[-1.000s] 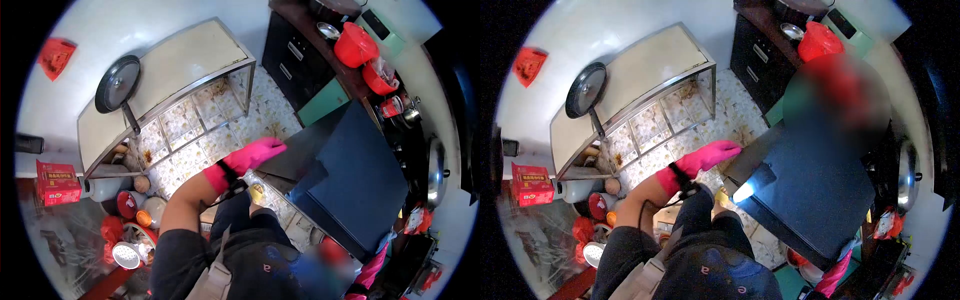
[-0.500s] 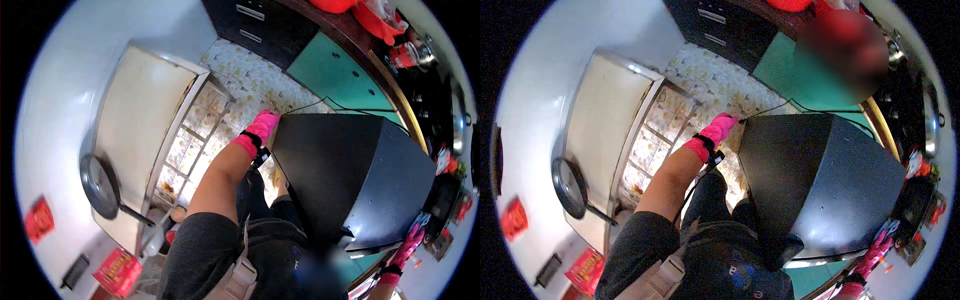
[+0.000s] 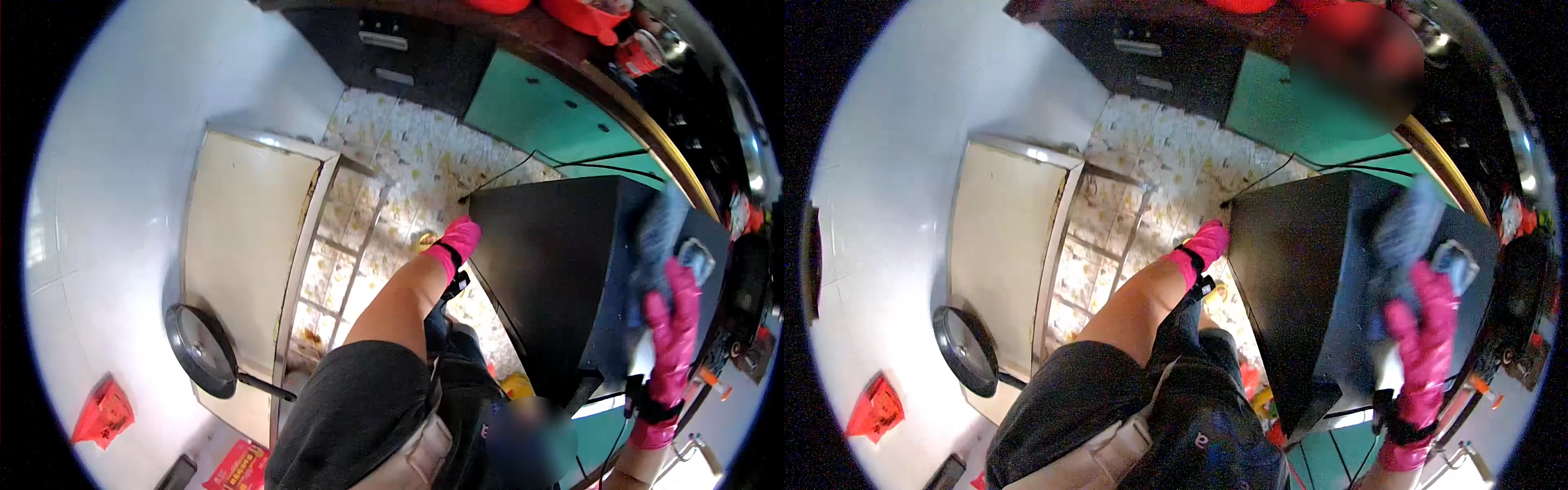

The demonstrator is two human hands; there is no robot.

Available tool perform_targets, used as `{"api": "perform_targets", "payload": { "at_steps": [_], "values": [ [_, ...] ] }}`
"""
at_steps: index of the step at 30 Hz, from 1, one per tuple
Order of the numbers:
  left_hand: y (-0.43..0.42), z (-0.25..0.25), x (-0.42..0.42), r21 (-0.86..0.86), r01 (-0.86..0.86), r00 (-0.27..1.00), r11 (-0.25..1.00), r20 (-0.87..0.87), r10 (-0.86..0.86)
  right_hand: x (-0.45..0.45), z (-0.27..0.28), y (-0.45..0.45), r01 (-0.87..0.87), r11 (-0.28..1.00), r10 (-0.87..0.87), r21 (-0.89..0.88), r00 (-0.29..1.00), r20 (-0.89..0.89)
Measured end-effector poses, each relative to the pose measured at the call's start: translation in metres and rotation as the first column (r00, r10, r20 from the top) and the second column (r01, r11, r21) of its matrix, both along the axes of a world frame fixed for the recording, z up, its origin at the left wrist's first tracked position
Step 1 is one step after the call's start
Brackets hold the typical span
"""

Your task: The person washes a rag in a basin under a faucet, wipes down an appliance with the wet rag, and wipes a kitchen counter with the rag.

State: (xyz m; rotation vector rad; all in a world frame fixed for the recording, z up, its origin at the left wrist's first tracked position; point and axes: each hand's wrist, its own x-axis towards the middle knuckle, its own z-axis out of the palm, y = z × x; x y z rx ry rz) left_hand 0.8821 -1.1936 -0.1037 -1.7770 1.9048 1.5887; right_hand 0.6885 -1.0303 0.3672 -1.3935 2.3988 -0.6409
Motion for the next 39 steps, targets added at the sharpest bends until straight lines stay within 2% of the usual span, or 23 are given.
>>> {"api": "perform_targets", "payload": {
  "at_steps": [2,6,9,11,12,14,15,16,18,19,20,21,22,25,27,29,30,31,32,33,36,38,39],
  "values": [
    [-0.024,0.013,-0.004,-0.090,0.050,0.998,0.995,-0.021,-0.052,0.024,0.003,0.009,-0.333,0.939,0.333,-0.087,0.943,-0.008],
    [-0.095,0.058,-0.024,-0.283,0.285,0.957,0.916,0.039,-0.286,0.071,0.017,0.048,-0.142,0.988,0.137,0.056,0.986,0.098],
    [-0.146,0.056,-0.077,-0.115,0.349,0.937,0.930,0.030,-0.348,0.052,0.013,0.082,-0.133,0.985,0.126,0.106,0.990,0.070],
    [-0.164,0.033,-0.118,-0.053,0.069,0.922,0.996,-0.378,-0.084,0.019,0.006,0.104,-0.164,0.969,0.160,0.187,0.987,0.032],
    [-0.172,0.047,-0.134,-0.044,0.079,0.918,0.996,-0.386,-0.090,-0.002,-0.003,0.117,-0.004,0.985,0.010,0.172,0.999,-0.038],
    [-0.180,0.093,-0.156,-0.231,0.447,0.684,0.864,-0.534,-0.497,-0.044,-0.020,0.142,0.316,0.944,-0.303,0.097,0.944,-0.128],
    [-0.176,0.083,-0.175,-0.344,0.530,0.577,0.775,-0.524,-0.627,-0.062,-0.021,0.135,0.533,0.840,-0.516,0.100,0.842,-0.156],
    [-0.173,0.075,-0.198,-0.459,0.587,0.458,0.667,-0.492,-0.741,-0.084,-0.023,0.131,0.593,0.802,-0.574,0.078,0.800,-0.174],
    [-0.157,0.133,-0.212,-0.463,0.745,0.435,0.480,-0.208,-0.876,-0.096,-0.013,0.114,0.660,0.747,-0.661,0.081,0.750,-0.024],
    [-0.139,0.078,-0.236,-0.672,0.618,0.342,0.409,-0.238,-0.909,-0.103,-0.013,0.122,0.655,0.748,-0.654,0.111,0.755,-0.049],
    [-0.141,0.123,-0.231,-0.607,0.656,0.361,0.448,-0.270,-0.893,-0.110,-0.013,0.130,0.648,0.748,-0.645,0.141,0.760,-0.073],
    [-0.117,0.091,-0.256,-0.723,0.506,0.341,0.471,-0.334,-0.879,-0.117,-0.013,0.138,0.642,0.748,-0.635,0.171,0.766,-0.097],
    [-0.114,0.114,-0.258,-0.788,0.457,0.304,0.412,-0.297,-0.905,-0.121,-0.015,0.159,0.697,0.704,-0.697,0.137,0.715,-0.053],
    [-0.078,0.097,-0.294,-0.856,0.391,0.283,0.337,-0.237,-0.929,-0.128,-0.020,0.174,0.759,0.626,-0.759,0.181,0.646,-0.087],
    [-0.065,0.070,-0.306,-0.539,0.794,0.171,0.281,-0.245,-0.954,-0.129,-0.021,0.175,0.778,0.592,-0.775,0.210,0.621,-0.113],
    [-0.120,0.076,-0.236,-0.551,0.610,0.439,0.569,-0.363,-0.822,-0.131,-0.021,0.173,0.784,0.576,-0.781,0.230,0.611,-0.130],
    [-0.138,0.046,-0.209,-0.517,0.641,0.500,0.567,-0.279,-0.820,-0.134,-0.023,0.172,0.785,0.573,-0.781,0.234,0.610,-0.136],
    [-0.169,0.037,-0.173,-0.541,0.733,0.462,0.413,-0.050,-0.885,-0.135,-0.024,0.173,0.787,0.570,-0.781,0.237,0.608,-0.142],
    [-0.175,-0.029,-0.145,-0.454,0.789,0.497,0.413,0.077,-0.864,-0.137,-0.026,0.171,0.784,0.569,-0.778,0.248,0.611,-0.147],
    [-0.203,-0.021,-0.099,-0.408,0.752,0.626,0.518,0.197,-0.754,-0.139,-0.026,0.170,0.783,0.570,-0.776,0.249,0.612,-0.149],
    [-0.279,-0.026,-0.004,0.002,0.697,0.586,0.717,0.574,-0.572,-0.146,-0.027,0.165,0.771,0.584,-0.763,0.254,0.628,-0.153],
    [-0.315,-0.044,0.037,-0.070,0.448,0.722,0.891,0.616,-0.315,-0.150,-0.030,0.161,0.760,0.599,-0.751,0.253,0.642,-0.151],
    [-0.329,-0.033,0.051,-0.079,0.442,0.726,0.894,0.616,-0.304,-0.153,-0.031,0.159,0.751,0.610,-0.742,0.251,0.653,-0.150]
  ]
}}
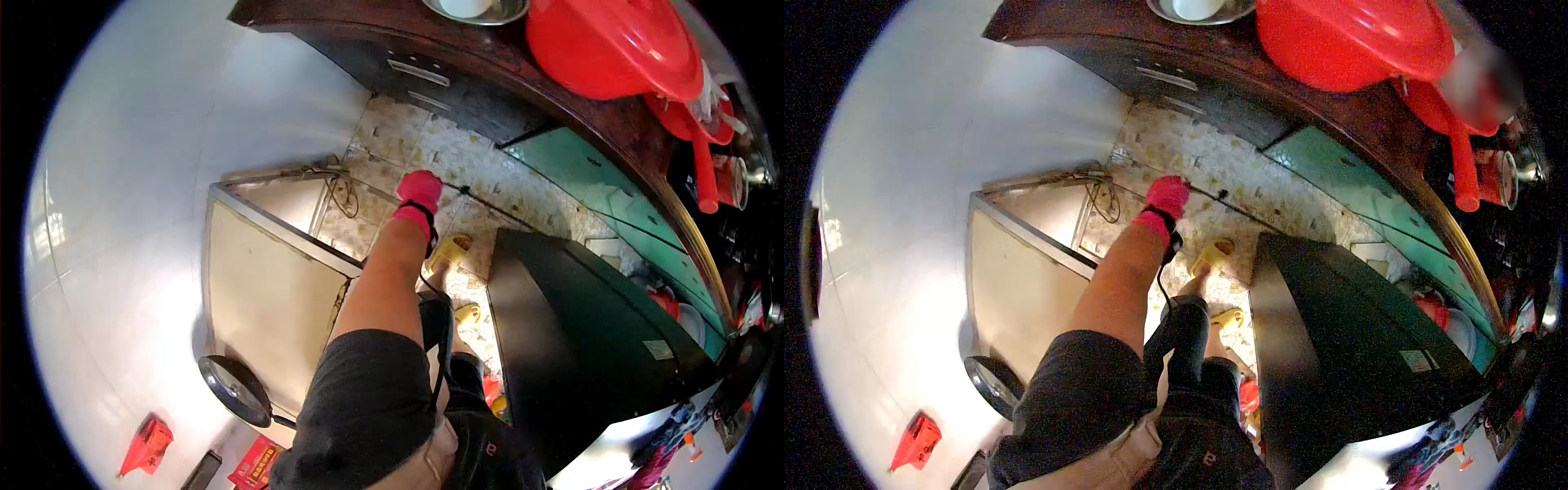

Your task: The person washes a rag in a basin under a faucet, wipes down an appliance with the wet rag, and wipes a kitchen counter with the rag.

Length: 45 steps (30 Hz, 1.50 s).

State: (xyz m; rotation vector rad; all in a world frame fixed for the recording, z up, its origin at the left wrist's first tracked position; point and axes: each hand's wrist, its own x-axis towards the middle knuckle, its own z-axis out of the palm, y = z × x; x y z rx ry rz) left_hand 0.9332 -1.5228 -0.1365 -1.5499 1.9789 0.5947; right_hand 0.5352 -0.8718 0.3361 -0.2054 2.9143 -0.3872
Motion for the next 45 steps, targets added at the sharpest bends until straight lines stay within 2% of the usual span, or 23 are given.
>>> {"api": "perform_targets", "payload": {
  "at_steps": [2,5,9,11,13,14,18,19,20,21,22,23,25,27,31,34,35,37,39,40,42,43,45],
  "values": [
    [-0.030,0.041,0.019,-0.061,-0.387,0.879,0.920,-0.325,0.348,-0.003,-0.002,-0.002,-0.022,1.000,0.022,-0.022,1.000,-0.006],
    [-0.069,0.088,0.035,0.009,-0.518,0.761,0.855,-0.451,0.466,-0.009,-0.001,-0.003,-0.067,0.995,0.066,-0.068,0.998,-0.016],
    [-0.099,0.192,0.034,0.029,-0.555,0.662,0.831,-0.590,0.462,-0.009,-0.004,-0.011,-0.131,0.981,0.130,-0.141,0.991,-0.017],
    [-0.107,0.245,0.031,-0.131,-0.661,0.577,0.739,-0.718,0.389,-0.015,-0.009,-0.009,-0.186,0.961,0.190,-0.203,0.982,-0.002],
    [-0.104,0.303,0.032,-0.335,-0.698,0.573,0.633,-0.792,0.212,-0.026,-0.013,-0.005,-0.273,0.911,0.294,-0.310,0.956,0.021],
    [-0.098,0.337,0.034,-0.350,-0.700,0.573,0.623,-0.796,0.196,-0.029,-0.011,-0.015,-0.314,0.900,0.324,-0.303,0.946,-0.018],
    [-0.046,0.467,0.031,-0.650,-0.506,0.645,0.567,-0.722,-0.253,-0.002,0.040,-0.129,-0.479,0.770,0.506,-0.422,0.861,-0.054],
    [-0.022,0.498,0.024,-0.705,-0.428,0.640,0.566,-0.678,-0.361,0.012,0.045,-0.156,-0.526,0.695,0.534,-0.491,0.834,-0.137],
    [0.003,0.515,0.015,-0.819,-0.361,0.617,0.446,-0.568,-0.545,0.038,0.060,-0.191,-0.653,0.600,0.630,-0.462,0.742,-0.229],
    [0.020,0.524,0.002,-0.871,-0.352,0.528,0.341,-0.486,-0.696,0.068,0.082,-0.224,-0.700,0.532,0.695,-0.477,0.683,-0.227],
    [0.048,0.546,-0.012,-0.872,-0.265,0.432,0.412,-0.489,-0.757,0.101,0.097,-0.258,-0.707,0.429,0.739,-0.562,0.633,-0.233],
    [0.086,0.564,-0.022,-0.894,-0.318,0.187,0.314,-0.384,-0.904,0.132,0.110,-0.284,-0.740,0.287,0.774,-0.608,0.553,-0.307],
    [0.128,0.575,-0.049,-0.878,-0.227,0.051,0.421,-0.443,-0.895,0.162,0.127,-0.304,-0.743,0.236,0.797,-0.627,0.516,-0.312],
    [0.175,0.596,-0.070,-0.936,-0.268,0.172,0.230,-0.281,-0.944,0.175,0.135,-0.314,-0.735,0.242,0.844,-0.634,0.481,-0.236],
    [0.181,0.627,-0.061,-0.931,-0.177,0.032,0.320,-0.331,-0.943,0.192,0.151,-0.296,-0.511,0.532,0.834,-0.675,0.453,0.315],
    [0.147,0.616,-0.051,-0.829,-0.220,-0.197,0.514,-0.479,-0.856,0.202,0.155,-0.273,-0.743,0.299,0.953,-0.599,0.195,0.233],
    [0.141,0.619,-0.037,-0.830,-0.221,-0.206,0.513,-0.474,-0.856,0.206,0.160,-0.261,-0.756,0.323,0.946,-0.569,0.236,0.223],
    [0.132,0.624,-0.001,-0.837,-0.024,-0.009,0.546,-0.546,-0.838,0.212,0.162,-0.231,-0.764,0.354,0.935,-0.539,0.283,0.213],
    [0.145,0.631,0.025,-0.816,-0.361,0.006,0.451,-0.486,-0.874,0.192,0.151,-0.197,-0.521,0.542,0.680,-0.660,0.733,-0.019],
    [0.138,0.628,0.041,-0.809,-0.450,-0.029,0.378,-0.410,-0.912,0.164,0.138,-0.171,-0.546,0.505,0.623,-0.668,0.766,-0.155],
    [0.144,0.635,0.083,-0.812,-0.514,0.131,0.277,-0.393,-0.910,0.110,0.117,-0.135,-0.252,0.411,0.431,-0.876,0.901,-0.057],
    [0.153,0.639,0.102,-0.808,-0.533,0.259,0.252,-0.439,-0.860,0.082,0.106,-0.114,-0.222,0.385,0.371,-0.896,0.926,-0.071],
    [0.163,0.639,0.136,-0.784,-0.592,0.446,0.188,-0.512,-0.734,0.034,0.086,-0.073,-0.313,0.467,0.337,-0.827,0.928,-0.161]
  ]
}}
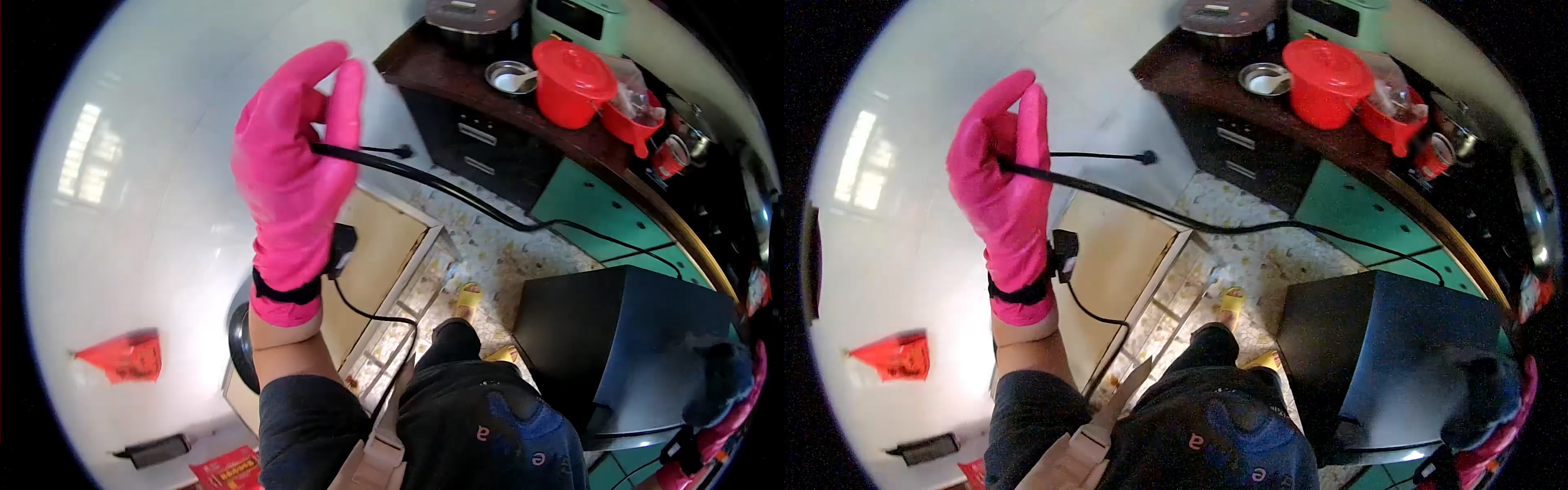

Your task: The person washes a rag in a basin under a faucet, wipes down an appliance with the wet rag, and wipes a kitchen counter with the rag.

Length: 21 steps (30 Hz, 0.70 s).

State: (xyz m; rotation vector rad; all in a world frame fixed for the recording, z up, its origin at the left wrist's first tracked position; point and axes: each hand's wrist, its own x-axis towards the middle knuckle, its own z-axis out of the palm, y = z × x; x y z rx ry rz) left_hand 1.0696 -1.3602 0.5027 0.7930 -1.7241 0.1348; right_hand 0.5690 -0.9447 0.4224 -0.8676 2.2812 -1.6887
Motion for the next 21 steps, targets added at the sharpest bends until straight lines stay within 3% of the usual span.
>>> {"api": "perform_targets", "payload": {
  "at_steps": [2,4,6,8,13,16,19,20,21],
  "values": [
    [-0.008,-0.016,0.037,0.061,-0.199,0.974,0.978,0.121,0.191,-0.036,-0.021,0.026,0.009,0.995,0.002,0.098,0.994,-0.105],
    [-0.023,-0.045,0.075,0.085,-0.293,0.925,0.952,0.279,0.259,-0.063,-0.035,0.032,-0.023,0.986,0.052,0.168,0.984,-0.169],
    [-0.040,-0.092,0.117,0.334,-0.414,0.851,0.847,0.471,0.231,-0.070,-0.040,0.011,-0.101,0.971,0.146,0.215,0.968,-0.205],
    [-0.050,-0.161,0.158,0.308,-0.412,0.821,0.857,0.534,0.203,-0.055,-0.028,-0.026,-0.204,0.948,0.260,0.243,0.939,-0.226],
    [-0.038,-0.294,0.234,0.422,-0.430,0.834,0.798,0.525,0.172,0.038,0.028,-0.136,-0.443,0.850,0.514,0.284,0.813,-0.272],
    [-0.039,-0.349,0.258,0.485,-0.589,0.761,0.647,0.602,0.242,0.098,0.048,-0.193,-0.539,0.781,0.617,0.315,0.744,-0.258],
    [-0.052,-0.377,0.257,0.502,-0.658,0.725,0.561,0.623,0.293,0.148,0.050,-0.257,-0.476,0.827,0.553,0.301,0.785,-0.278],
    [-0.059,-0.382,0.255,0.510,-0.657,0.728,0.556,0.619,0.293,0.157,0.047,-0.285,-0.531,0.790,0.608,0.306,0.742,-0.281],
    [-0.066,-0.386,0.253,0.399,-0.669,0.706,0.627,0.603,0.371,0.166,0.045,-0.313,-0.586,0.749,0.661,0.311,0.696,-0.281]
  ]
}}
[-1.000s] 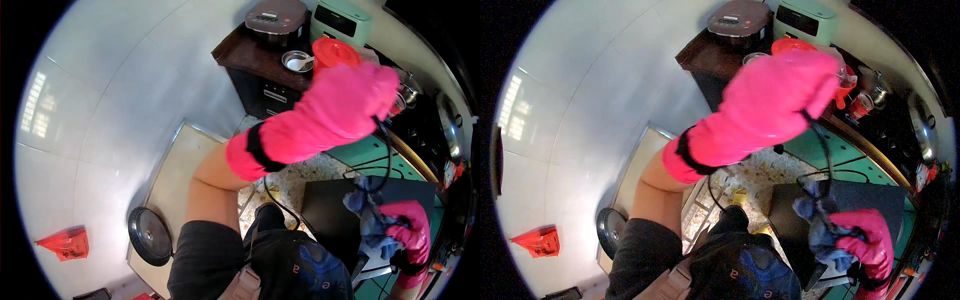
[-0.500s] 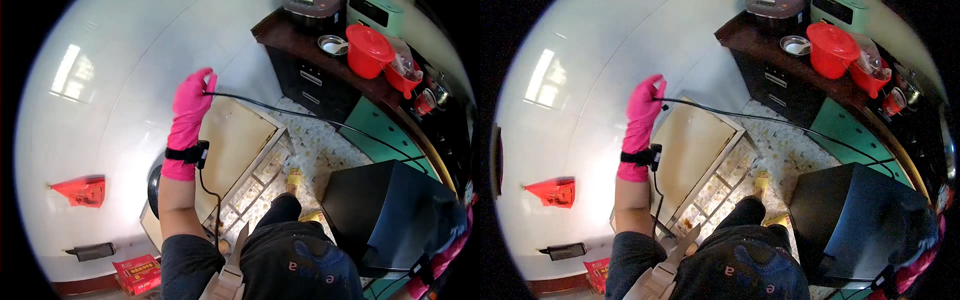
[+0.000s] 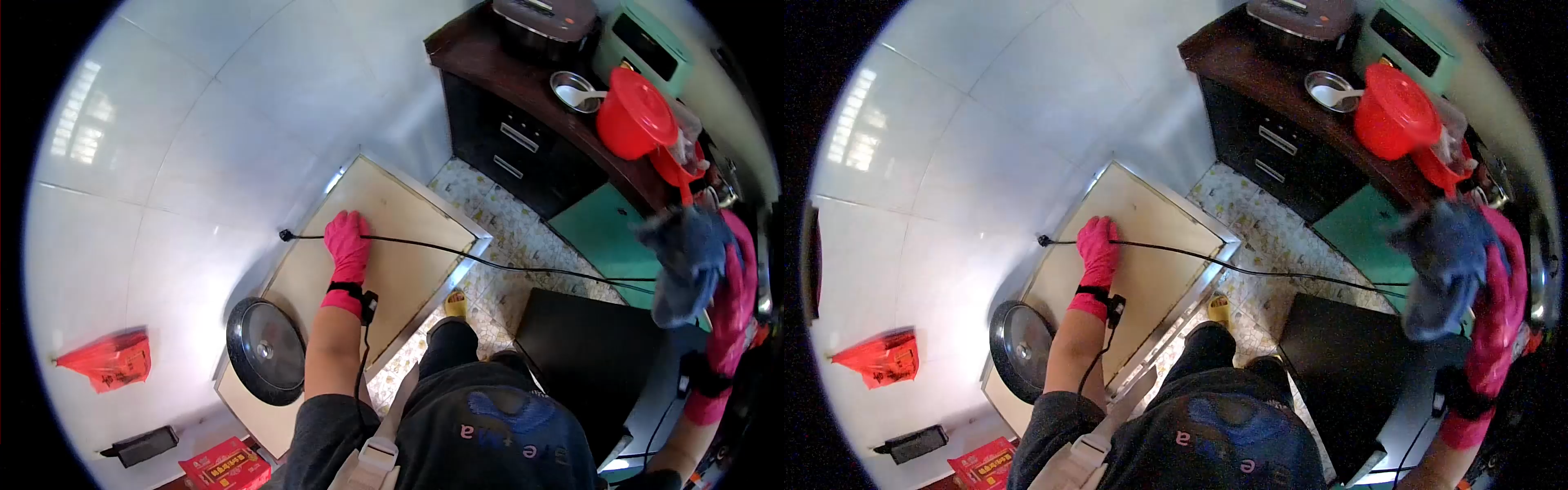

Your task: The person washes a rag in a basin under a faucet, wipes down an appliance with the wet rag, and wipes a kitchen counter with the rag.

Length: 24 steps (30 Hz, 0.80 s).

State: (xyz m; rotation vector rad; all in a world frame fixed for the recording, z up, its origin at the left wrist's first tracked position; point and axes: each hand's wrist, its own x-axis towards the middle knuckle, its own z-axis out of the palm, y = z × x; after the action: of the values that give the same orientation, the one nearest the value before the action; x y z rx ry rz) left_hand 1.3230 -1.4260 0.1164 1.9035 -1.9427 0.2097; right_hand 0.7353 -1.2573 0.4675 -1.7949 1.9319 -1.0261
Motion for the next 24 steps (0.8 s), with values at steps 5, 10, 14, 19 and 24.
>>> {"api": "perform_targets", "payload": {
  "at_steps": [5,10,14,19,24],
  "values": [
    [-0.032,-0.008,-0.011,-0.157,-0.065,0.998,0.985,-0.034,0.060,0.133,-0.041,-0.143,-0.313,0.925,0.187,0.215,0.869,0.458],
    [-0.040,-0.018,-0.012,-0.069,-0.091,0.994,0.993,-0.061,0.087,0.197,-0.227,-0.209,-0.663,0.627,0.314,0.410,0.696,0.645],
    [-0.040,-0.010,-0.012,0.060,-0.092,0.992,0.994,-0.076,0.096,0.224,-0.351,-0.211,-0.749,0.618,0.668,0.240,0.661,0.343],
    [-0.042,0.001,-0.023,0.145,-0.111,0.993,0.983,-0.027,0.116,0.293,-0.375,-0.278,-0.715,0.661,0.553,0.226,0.669,0.498],
    [-0.046,0.003,-0.024,0.267,-0.125,0.991,0.956,-0.004,0.130,0.356,-0.423,-0.357,-0.804,0.580,0.321,0.132,0.375,0.870]
  ]
}}
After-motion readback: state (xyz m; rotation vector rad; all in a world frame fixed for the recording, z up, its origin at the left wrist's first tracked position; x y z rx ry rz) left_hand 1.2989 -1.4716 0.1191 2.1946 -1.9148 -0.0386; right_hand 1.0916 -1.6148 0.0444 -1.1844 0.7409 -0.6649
